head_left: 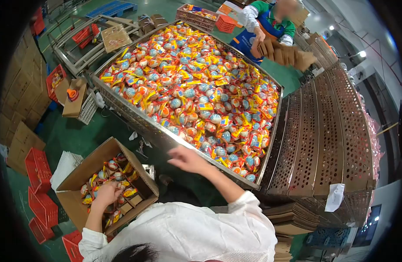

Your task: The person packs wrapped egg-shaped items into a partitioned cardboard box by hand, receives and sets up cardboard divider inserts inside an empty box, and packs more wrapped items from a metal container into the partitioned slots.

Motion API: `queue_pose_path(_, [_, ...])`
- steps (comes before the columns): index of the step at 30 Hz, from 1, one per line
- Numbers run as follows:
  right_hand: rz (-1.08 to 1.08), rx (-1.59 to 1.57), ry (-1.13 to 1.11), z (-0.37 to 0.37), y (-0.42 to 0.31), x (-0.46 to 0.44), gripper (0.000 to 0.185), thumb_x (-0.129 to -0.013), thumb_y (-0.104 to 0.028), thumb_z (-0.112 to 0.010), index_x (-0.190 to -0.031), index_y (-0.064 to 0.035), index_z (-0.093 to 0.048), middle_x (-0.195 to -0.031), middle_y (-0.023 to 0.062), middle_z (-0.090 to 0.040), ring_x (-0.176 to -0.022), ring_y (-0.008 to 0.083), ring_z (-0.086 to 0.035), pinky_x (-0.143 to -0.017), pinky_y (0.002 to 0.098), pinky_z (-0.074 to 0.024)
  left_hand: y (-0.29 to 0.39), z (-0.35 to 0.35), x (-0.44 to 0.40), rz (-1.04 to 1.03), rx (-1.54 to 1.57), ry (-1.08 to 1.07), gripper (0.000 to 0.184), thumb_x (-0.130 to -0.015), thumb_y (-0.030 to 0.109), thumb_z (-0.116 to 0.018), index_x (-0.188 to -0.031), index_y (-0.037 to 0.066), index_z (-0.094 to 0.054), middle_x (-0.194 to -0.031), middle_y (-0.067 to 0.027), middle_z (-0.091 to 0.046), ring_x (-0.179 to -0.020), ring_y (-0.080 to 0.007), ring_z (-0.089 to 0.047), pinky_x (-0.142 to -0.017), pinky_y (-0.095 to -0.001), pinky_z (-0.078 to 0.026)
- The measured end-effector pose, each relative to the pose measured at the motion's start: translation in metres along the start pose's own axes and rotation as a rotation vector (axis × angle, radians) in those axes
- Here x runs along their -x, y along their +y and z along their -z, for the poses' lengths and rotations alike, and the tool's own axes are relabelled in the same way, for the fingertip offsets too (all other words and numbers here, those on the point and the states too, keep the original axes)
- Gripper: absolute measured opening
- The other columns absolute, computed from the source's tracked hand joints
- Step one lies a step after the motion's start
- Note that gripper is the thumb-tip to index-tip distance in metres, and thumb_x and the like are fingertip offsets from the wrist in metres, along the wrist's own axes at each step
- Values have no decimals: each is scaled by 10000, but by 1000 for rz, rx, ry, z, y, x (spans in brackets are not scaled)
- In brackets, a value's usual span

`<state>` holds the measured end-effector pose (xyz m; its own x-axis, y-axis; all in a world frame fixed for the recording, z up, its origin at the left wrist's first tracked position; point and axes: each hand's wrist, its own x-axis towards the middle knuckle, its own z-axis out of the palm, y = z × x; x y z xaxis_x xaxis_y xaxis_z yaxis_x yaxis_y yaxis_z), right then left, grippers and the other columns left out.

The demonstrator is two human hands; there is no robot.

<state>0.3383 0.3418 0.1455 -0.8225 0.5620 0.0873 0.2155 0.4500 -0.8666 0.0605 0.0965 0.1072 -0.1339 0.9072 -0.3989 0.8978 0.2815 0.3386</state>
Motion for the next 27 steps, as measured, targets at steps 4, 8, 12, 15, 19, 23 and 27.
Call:
queue_pose_path(4, [-430,83,181,98,44,70,274,-793,-217,-661,-984,-30,-601,-880,69,-633,-810,147,-610,-702,289,-498,37,65,-52,-281,145,210,268,-761,195,-620,-974,36,-586,-861,-142,-596,-814,-322,-580,-699,-392,-469])
queue_pose_path(8, [-468,800,452,202,-32,106,236,-770,-202,-656,-942,-51,-598,-867,124,-611,-768,269,-614,-680,332,-494,102,109,-123,-527,219,190,234,-770,178,-621,-955,38,-593,-844,-129,-598,-795,-306,-587,-680,-377,-471])
queue_pose_path(12, [18,401,801,303,-132,57,128,-819,-91,-622,-890,10,-587,-769,29,-599,-681,65,-558,-570,211,-463,186,112,-195,-565,506,-64,274,-832,202,-603,-1031,15,-583,-868,-120,-642,-790,-205,-629,-672,-305,-493])
queue_pose_path(15, [-285,776,978,395,-110,0,523,-752,-379,-677,-1032,45,-551,-905,160,-620,-804,197,-610,-709,290,-489,251,91,-269,-402,1150,-282,346,-893,262,-539,-1100,-15,-535,-1035,-71,-609,-917,-136,-589,-769,-252,-475])
queue_pose_path(19, [-1134,604,453,445,-20,-10,1129,-540,-675,-678,-1183,202,-374,-1132,298,-514,-1083,290,-523,-885,353,-434,333,103,-334,-160,1747,-497,545,-835,429,-574,-1196,53,-415,-1105,-144,-547,-1025,-223,-541,-868,-332,-440])
queue_pose_path(23, [-1155,84,352,406,24,12,1039,-674,-688,-570,-1402,-63,-171,-1401,170,-274,-1301,320,-242,-1025,430,-252,393,97,-355,-176,1901,-788,629,-815,505,-555,-1259,104,-362,-1134,-123,-543,-1050,-261,-530,-921,-420,-409])
queue_pose_path(27, [-1013,-632,216,376,47,34,796,-774,-565,-570,-1327,-47,-327,-1341,142,-363,-1208,247,-395,-947,413,-380,438,126,-327,-242,2120,-1138,741,-796,604,-459,-1338,119,-320,-1293,-113,-450,-1165,-269,-469,-972,-477,-368])
